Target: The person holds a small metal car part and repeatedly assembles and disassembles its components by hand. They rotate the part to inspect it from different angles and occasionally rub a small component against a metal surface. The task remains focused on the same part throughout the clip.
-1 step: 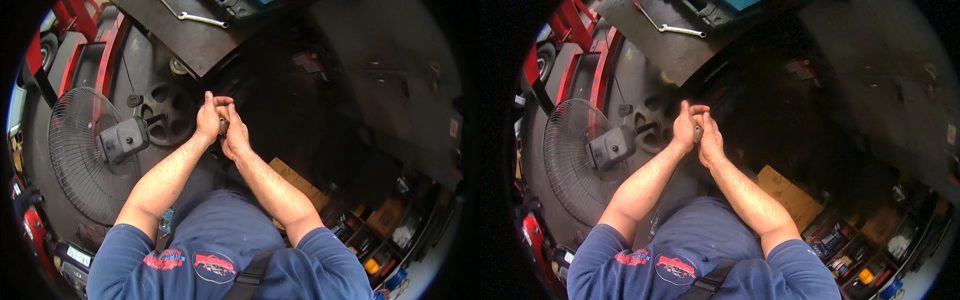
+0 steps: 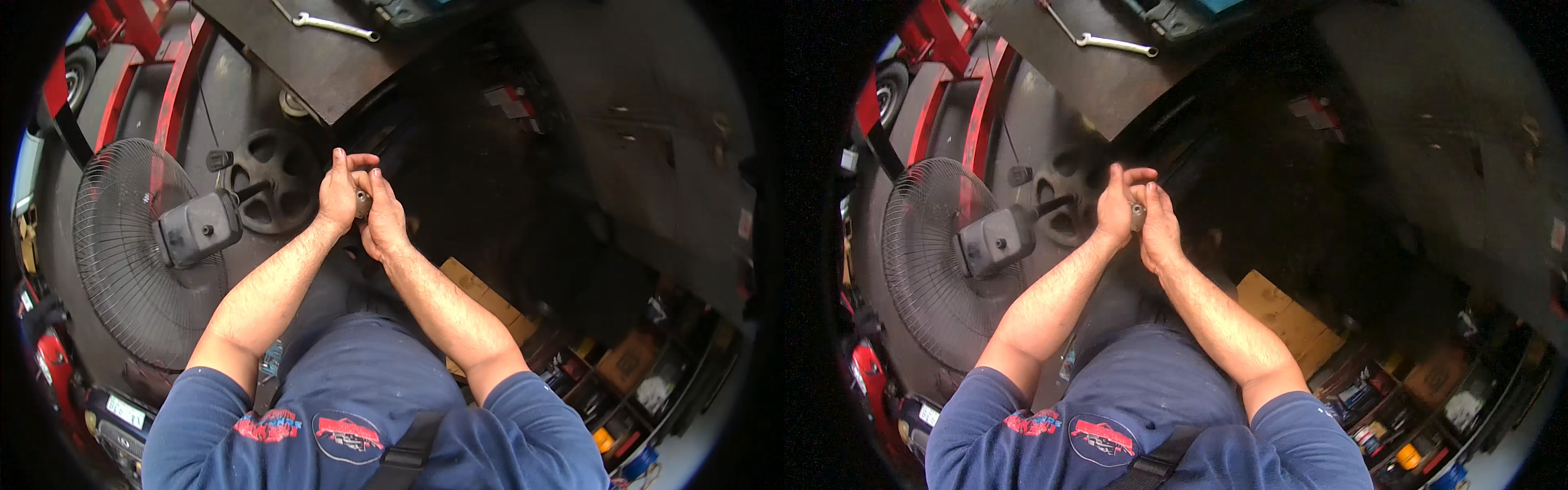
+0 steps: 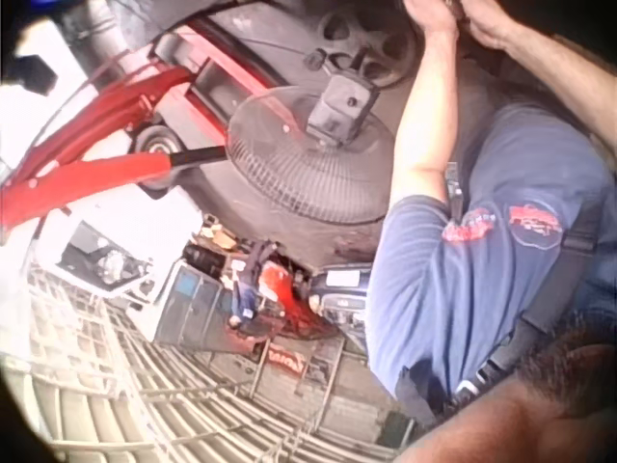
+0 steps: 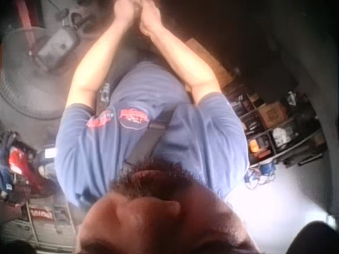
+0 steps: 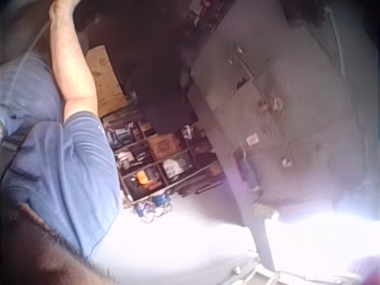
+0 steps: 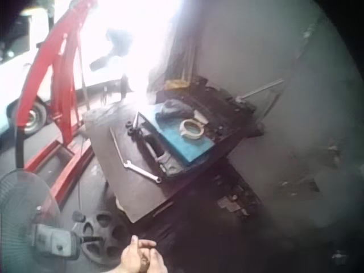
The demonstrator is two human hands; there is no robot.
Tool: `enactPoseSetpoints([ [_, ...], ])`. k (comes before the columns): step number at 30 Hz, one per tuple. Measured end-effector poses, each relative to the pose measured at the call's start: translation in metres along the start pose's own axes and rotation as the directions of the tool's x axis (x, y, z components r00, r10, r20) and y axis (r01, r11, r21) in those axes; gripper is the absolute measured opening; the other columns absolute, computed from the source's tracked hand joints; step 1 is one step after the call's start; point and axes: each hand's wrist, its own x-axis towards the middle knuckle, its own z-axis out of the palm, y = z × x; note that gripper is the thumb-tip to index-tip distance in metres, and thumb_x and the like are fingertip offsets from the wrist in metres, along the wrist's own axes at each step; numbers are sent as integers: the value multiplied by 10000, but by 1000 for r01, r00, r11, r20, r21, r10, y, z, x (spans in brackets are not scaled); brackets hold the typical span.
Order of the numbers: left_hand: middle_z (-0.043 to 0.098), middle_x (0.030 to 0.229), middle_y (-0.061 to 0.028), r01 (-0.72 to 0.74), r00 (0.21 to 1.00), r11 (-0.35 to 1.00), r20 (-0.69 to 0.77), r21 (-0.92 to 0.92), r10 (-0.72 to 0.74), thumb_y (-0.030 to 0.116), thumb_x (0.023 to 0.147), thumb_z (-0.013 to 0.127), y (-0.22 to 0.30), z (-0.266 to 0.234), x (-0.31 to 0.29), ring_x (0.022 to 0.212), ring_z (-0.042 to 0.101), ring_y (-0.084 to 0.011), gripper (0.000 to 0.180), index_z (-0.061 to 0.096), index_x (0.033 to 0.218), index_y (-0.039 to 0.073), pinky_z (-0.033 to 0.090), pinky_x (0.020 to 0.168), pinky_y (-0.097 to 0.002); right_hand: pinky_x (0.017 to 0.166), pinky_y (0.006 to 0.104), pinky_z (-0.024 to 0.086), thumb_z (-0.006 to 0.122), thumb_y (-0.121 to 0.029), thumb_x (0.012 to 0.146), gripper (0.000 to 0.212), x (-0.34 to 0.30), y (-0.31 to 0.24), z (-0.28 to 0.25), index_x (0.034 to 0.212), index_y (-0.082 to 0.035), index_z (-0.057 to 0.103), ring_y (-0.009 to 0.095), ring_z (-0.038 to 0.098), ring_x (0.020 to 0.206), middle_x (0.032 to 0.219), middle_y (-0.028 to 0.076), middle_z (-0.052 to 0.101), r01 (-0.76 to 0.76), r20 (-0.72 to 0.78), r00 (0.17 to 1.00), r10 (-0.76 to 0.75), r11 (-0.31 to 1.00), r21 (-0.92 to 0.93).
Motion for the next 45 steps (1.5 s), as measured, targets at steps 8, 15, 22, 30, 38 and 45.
enactPoseSetpoints([
  [8,629,731,-16,-106,993,989,36,-102,110,739,945,168,-19,-35,44,721,574,-107,857,550,1149,-1,467,701,-248,1082,459,389,507,-443,1004,652,63,-11,-29,1497,-83,277,197,458,1279,1354,82,469,-136,335,906,261,925,-354],
  [15,623,773,-11,-145,981,987,116,-75,153,805,892,126,-7,-19,22,731,567,-105,957,511,1260,9,468,713,-259,728,259,508,518,-464,994,544,73,-60,-33,1273,2,490,128,645,902,1049,105,667,16,524,725,447,749,-662],
  [22,687,910,-39,-333,840,907,-355,259,410,432,1047,366,15,-29,30,855,599,-105,509,683,1066,34,430,804,-261,606,287,596,464,-419,1021,416,79,-61,-22,1125,-23,535,236,721,816,933,192,695,-409,427,761,489,872,-271],
  [30,653,998,-48,-460,804,874,-344,156,485,1,899,671,-8,-5,26,770,625,-86,188,657,1086,-12,530,640,-213,457,219,363,423,-426,1041,359,96,-37,8,1039,-81,521,73,446,559,728,-9,510,-136,328,934,144,990,-46],
  [38,664,1111,-104,-408,794,910,-465,70,392,27,897,692,-9,-4,30,821,619,-80,260,613,1138,-28,515,623,-200,539,225,392,411,-453,1038,387,92,-22,25,1066,-77,497,76,484,684,842,-3,521,87,226,973,-39,975,-206],
  [45,698,944,-103,-314,875,949,-394,-17,282,56,905,689,0,-16,30,700,638,-100,220,653,1097,-47,525,598,-214,582,281,417,443,-405,1035,356,96,-29,14,1091,-66,539,144,522,703,862,55,568,-132,343,932,118,991,18],
])
